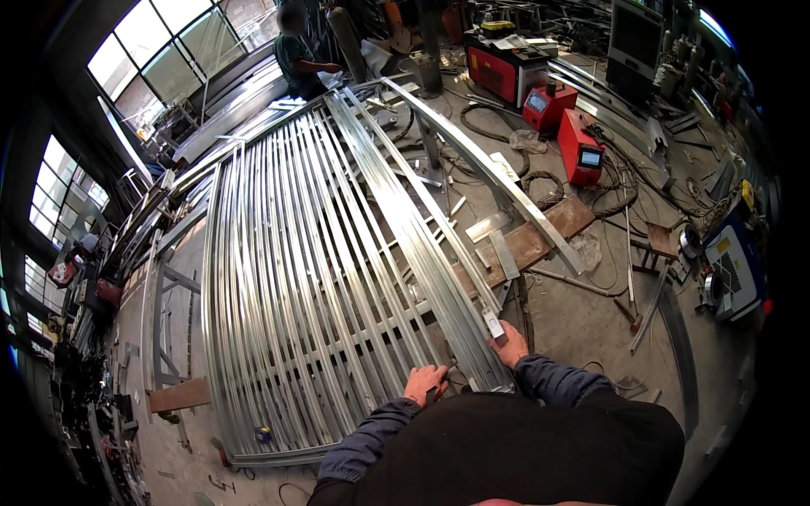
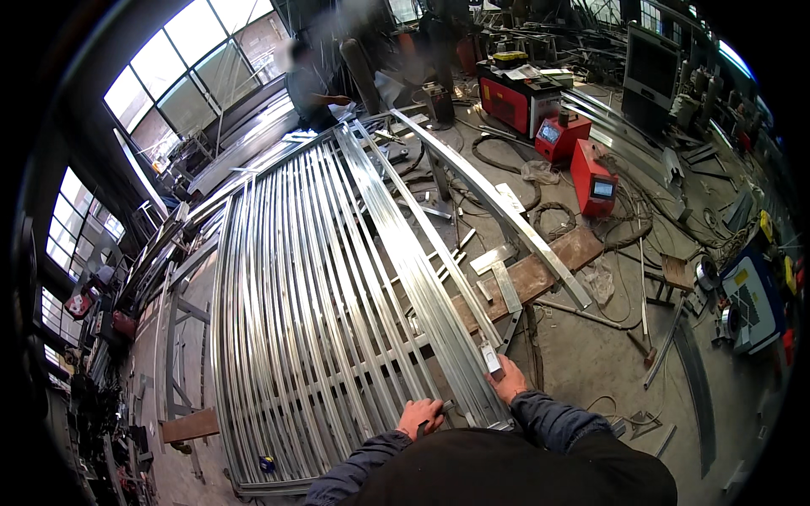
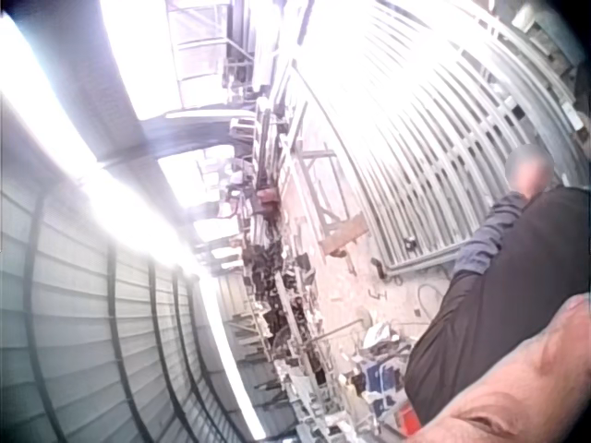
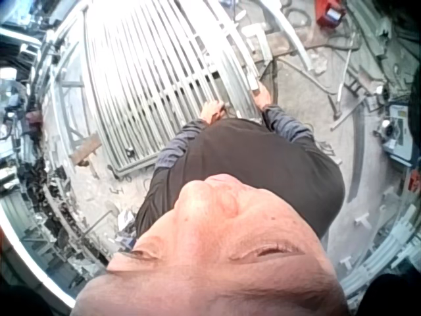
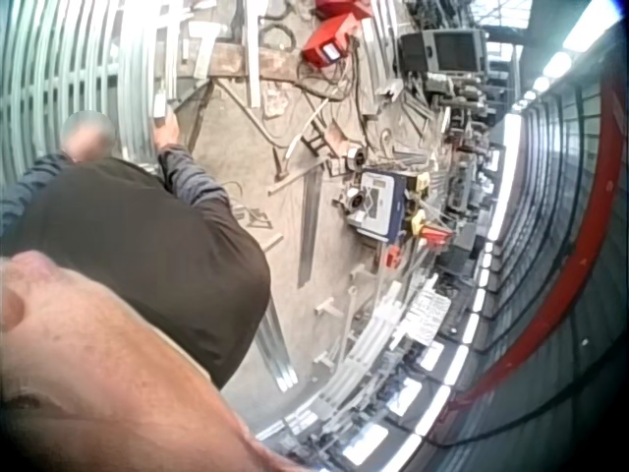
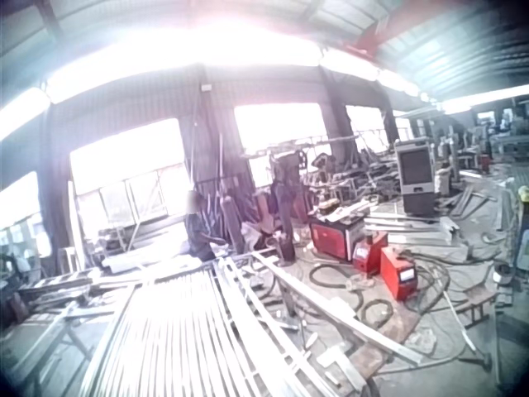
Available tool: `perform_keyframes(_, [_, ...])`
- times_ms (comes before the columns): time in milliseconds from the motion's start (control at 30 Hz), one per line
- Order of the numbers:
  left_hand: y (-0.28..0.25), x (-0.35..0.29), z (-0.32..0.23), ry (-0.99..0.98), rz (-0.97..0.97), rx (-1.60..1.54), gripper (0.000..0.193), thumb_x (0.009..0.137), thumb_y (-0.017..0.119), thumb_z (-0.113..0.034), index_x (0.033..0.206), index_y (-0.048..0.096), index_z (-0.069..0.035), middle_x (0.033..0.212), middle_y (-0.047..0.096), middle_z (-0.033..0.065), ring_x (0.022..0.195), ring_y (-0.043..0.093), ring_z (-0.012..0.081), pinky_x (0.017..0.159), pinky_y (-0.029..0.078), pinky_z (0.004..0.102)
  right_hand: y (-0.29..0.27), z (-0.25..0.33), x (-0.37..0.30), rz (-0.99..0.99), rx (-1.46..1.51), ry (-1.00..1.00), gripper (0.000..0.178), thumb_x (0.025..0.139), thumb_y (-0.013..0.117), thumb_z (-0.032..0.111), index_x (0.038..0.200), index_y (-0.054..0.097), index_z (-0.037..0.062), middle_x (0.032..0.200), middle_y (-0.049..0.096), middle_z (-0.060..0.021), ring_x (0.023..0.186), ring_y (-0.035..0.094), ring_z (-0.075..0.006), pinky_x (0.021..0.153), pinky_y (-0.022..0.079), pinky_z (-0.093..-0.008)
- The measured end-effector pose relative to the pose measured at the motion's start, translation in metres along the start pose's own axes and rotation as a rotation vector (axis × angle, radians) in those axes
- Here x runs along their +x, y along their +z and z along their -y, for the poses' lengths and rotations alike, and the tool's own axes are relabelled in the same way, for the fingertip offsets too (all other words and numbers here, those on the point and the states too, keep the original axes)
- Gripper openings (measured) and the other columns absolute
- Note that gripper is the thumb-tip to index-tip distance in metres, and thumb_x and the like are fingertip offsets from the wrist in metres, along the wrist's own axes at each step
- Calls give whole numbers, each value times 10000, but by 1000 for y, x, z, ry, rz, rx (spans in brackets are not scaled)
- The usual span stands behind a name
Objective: The person uses a pneumatic rivet gun to fasten metal bars to a large metal frame. They repeatedly position the tool and fire it at multiple points along the frame's edge, then flip the frame to continue working on the opposite side.
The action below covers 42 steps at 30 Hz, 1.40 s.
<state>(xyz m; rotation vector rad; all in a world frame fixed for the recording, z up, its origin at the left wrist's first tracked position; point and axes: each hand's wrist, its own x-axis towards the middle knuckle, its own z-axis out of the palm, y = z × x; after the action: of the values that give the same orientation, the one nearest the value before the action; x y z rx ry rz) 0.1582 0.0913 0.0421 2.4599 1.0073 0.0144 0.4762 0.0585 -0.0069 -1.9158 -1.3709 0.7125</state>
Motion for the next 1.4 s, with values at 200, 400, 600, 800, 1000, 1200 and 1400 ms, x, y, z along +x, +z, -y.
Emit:
perform_keyframes(200, [0, 1, 0, -8, 12, 6, 222, 1039, 624, -311, 1157, 582, -127, 935, 597, 160, 914, 616, 401, 807, 394, 506, -2, 0, -1, 16, 6, 17, 689, 954, 809, 389, 1495, 541, 57, 1370, 648, -229, 1275, 610, -454, 1044, 519, -505])
perform_keyframes(400, [0, 0, -2, -28, 16, -3, 228, 1029, 628, -323, 1159, 593, -138, 958, 618, 149, 946, 639, 393, 820, 403, 510, -1, -2, -1, 4, -12, 1, 692, 959, 804, 419, 1500, 538, 79, 1364, 652, -219, 1254, 626, -452, 1030, 530, -506])
perform_keyframes(600, [-4, 0, -7, -42, 29, 9, 252, 1022, 630, -338, 1178, 603, -141, 977, 630, 148, 965, 646, 390, 833, 411, 509, -1, -3, -2, -9, -14, -11, 692, 959, 803, 439, 1511, 532, 122, 1335, 654, -206, 1215, 642, -455, 996, 549, -517])
perform_keyframes(800, [-1, 0, -7, -43, 24, 4, 243, 1030, 620, -333, 1183, 609, -144, 979, 632, 147, 970, 643, 386, 842, 411, 503, -2, -2, -3, -4, 10, -21, 671, 968, 795, 430, 1505, 535, 123, 1328, 653, -202, 1207, 643, -453, 989, 550, -517])
perform_keyframes(1000, [-3, 0, -10, -63, 38, -1, 234, 1042, 609, -324, 1175, 607, -133, 971, 629, 148, 963, 634, 387, 841, 407, 499, -4, 0, -3, 8, 24, -4, 656, 975, 789, 422, 1496, 542, 107, 1327, 656, -210, 1208, 643, -456, 995, 547, -514])
perform_keyframes(1200, [-1, 0, -10, -59, 11, -11, 227, 1043, 603, -322, 1169, 606, -133, 969, 626, 151, 940, 626, 388, 835, 402, 498, -6, 4, -4, 1, 39, 11, 665, 977, 789, 422, 1496, 544, 85, 1314, 665, -228, 1231, 629, -467, 1016, 532, -508])
perform_keyframes(1400, [0, -1, -8, -72, 22, -19, 216, 1040, 603, -319, 1156, 597, -136, 961, 611, 147, 936, 620, 390, 833, 394, 499, -6, 1, -3, 34, 38, 3, 668, 985, 774, 420, 1529, 521, 127, 1353, 638, -206, 1216, 641, -456, 1008, 545, -517])
